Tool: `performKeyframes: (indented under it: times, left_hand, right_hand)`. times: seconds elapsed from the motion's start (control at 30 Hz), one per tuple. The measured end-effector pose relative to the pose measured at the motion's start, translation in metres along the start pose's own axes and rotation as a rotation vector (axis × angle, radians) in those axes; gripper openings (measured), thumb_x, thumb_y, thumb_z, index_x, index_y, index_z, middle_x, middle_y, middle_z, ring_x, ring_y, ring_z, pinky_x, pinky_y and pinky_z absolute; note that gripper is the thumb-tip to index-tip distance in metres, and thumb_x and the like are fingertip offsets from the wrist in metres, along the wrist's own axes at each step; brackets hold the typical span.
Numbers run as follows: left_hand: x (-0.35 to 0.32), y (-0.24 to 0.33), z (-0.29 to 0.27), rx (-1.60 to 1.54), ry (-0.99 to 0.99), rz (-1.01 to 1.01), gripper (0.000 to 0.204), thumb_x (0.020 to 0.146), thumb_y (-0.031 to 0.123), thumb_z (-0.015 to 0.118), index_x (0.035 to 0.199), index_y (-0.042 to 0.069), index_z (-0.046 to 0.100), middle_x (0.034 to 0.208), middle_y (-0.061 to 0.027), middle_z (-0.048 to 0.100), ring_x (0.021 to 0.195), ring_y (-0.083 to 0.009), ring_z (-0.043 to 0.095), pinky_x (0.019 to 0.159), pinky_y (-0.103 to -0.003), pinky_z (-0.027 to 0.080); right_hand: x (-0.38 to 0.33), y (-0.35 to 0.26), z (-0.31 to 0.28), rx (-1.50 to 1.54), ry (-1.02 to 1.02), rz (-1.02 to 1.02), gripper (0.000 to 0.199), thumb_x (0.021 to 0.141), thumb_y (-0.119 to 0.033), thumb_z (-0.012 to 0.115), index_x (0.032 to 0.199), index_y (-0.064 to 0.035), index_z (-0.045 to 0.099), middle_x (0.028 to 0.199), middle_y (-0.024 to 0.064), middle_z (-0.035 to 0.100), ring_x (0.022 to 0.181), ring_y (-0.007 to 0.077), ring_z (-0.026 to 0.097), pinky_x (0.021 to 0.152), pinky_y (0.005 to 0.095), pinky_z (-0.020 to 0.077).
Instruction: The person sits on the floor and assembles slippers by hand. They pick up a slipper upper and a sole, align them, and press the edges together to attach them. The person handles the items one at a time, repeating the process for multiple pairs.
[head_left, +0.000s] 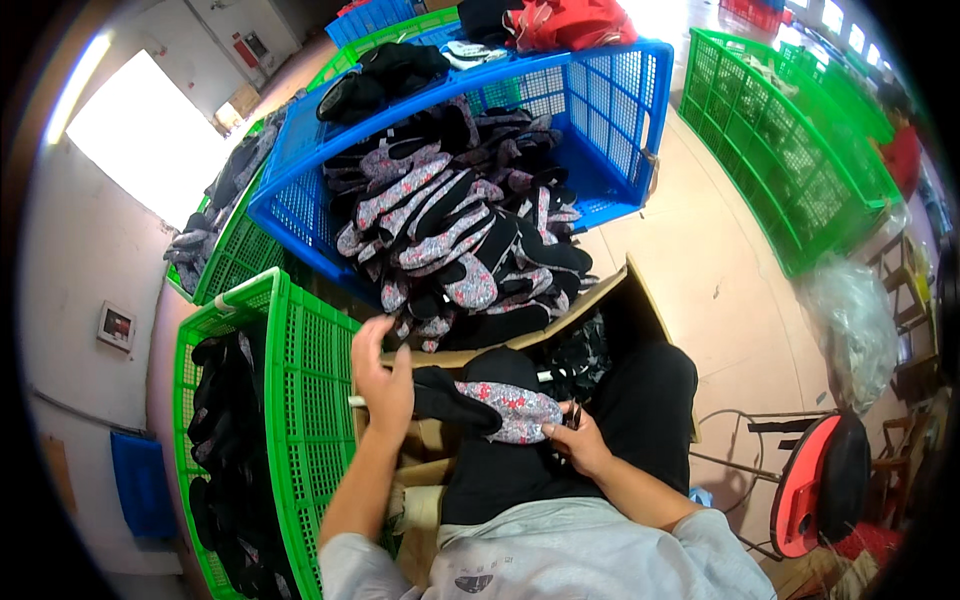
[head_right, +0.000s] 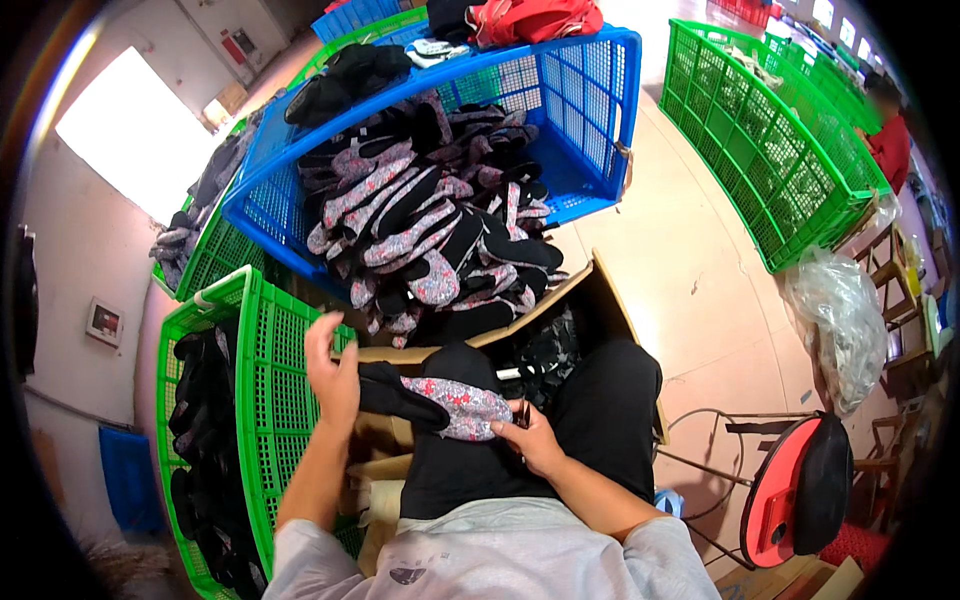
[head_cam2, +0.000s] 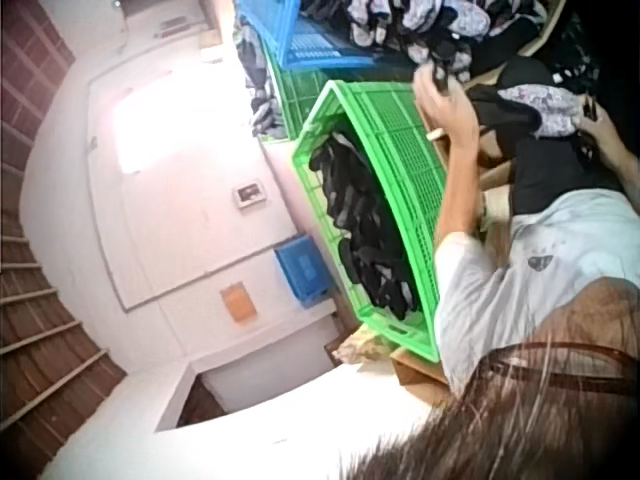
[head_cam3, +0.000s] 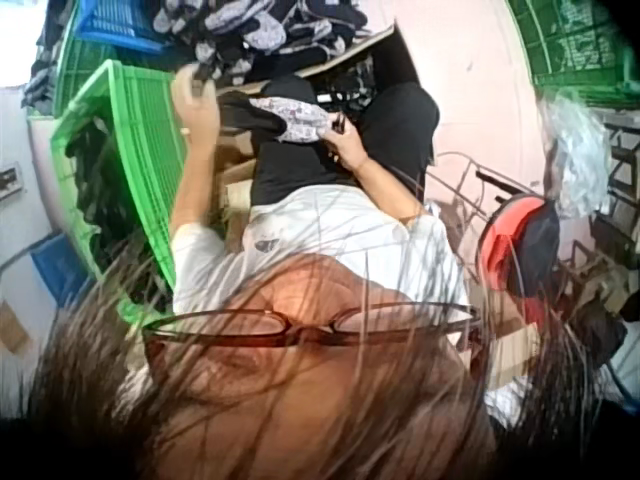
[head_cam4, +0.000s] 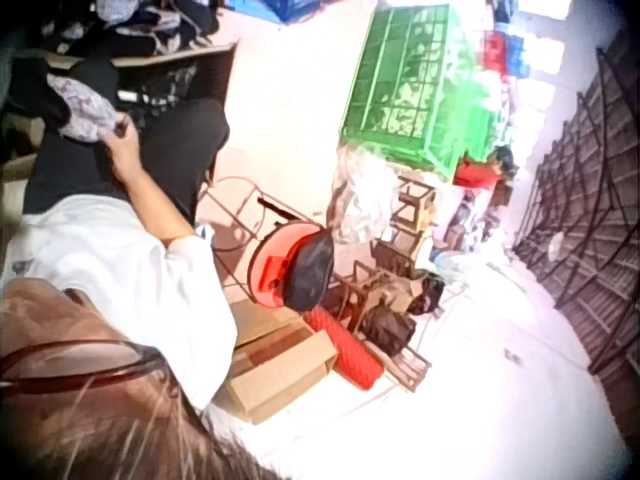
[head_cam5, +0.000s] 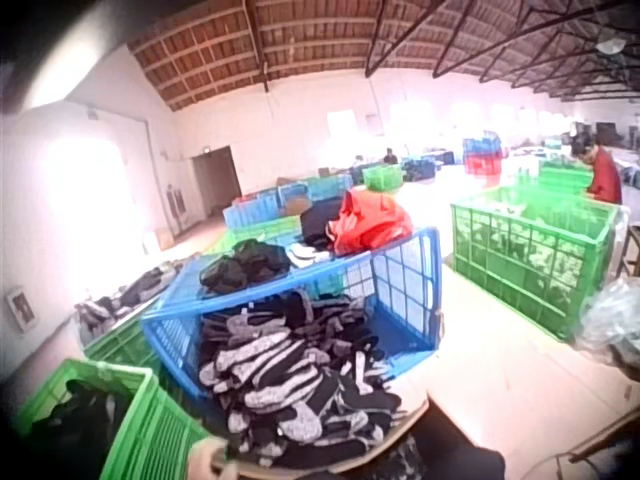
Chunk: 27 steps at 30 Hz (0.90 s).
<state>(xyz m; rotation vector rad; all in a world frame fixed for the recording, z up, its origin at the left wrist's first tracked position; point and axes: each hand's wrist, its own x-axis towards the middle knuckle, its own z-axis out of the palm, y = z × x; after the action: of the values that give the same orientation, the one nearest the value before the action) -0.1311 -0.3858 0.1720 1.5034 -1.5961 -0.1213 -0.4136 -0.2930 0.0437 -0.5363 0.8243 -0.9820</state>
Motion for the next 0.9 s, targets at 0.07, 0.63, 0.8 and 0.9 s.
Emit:
performKeyframes:
  times: [0.07,0.63,0.8,0.9]
  left_hand:
    - [0.054,0.010,0.023,0.212,-0.038,0.310,0.046,0.075,0.004,0.067,0.120,0.003,0.060,0.126,-0.0178,0.056,0.121,-0.0378,0.051,0.107,-0.045,0.037]
    - [0.384,0.004,0.208,0.748,-0.086,0.582,0.067,0.079,0.020,0.070,0.139,0.001,0.048,0.134,-0.0172,0.056,0.125,-0.0331,0.053,0.105,-0.043,0.043]
    - [0.399,-0.001,0.234,0.759,-0.134,0.465,0.057,0.079,0.017,0.068,0.133,0.006,0.054,0.123,-0.0143,0.062,0.112,-0.0330,0.061,0.094,-0.045,0.049]
    - [0.402,0.005,0.237,0.827,-0.127,0.365,0.052,0.079,0.016,0.067,0.130,0.012,0.057,0.117,-0.0126,0.064,0.109,-0.0326,0.062,0.090,-0.047,0.050]
  right_hand:
    - [0.004,0.000,-0.002,0.017,-0.005,0.028,0.024,0.087,-0.011,0.075,0.107,-0.0106,0.061,0.075,-0.0058,0.058,0.055,0.0019,0.043,0.049,0.0191,0.0319]
    - [0.022,0.012,-0.005,0.085,0.025,0.122,0.025,0.088,-0.003,0.074,0.110,-0.0039,0.061,0.097,-0.0021,0.066,0.086,0.0040,0.060,0.081,0.0210,0.0490]
    - [0.024,0.009,-0.003,0.041,0.018,0.115,0.025,0.088,-0.004,0.074,0.111,-0.0031,0.062,0.097,-0.0027,0.066,0.086,0.0028,0.059,0.081,0.0201,0.0484]
    - [0.026,0.010,-0.007,0.067,0.017,0.144,0.025,0.088,-0.004,0.074,0.111,-0.0029,0.062,0.097,-0.0031,0.065,0.086,0.0023,0.058,0.080,0.0199,0.0479]
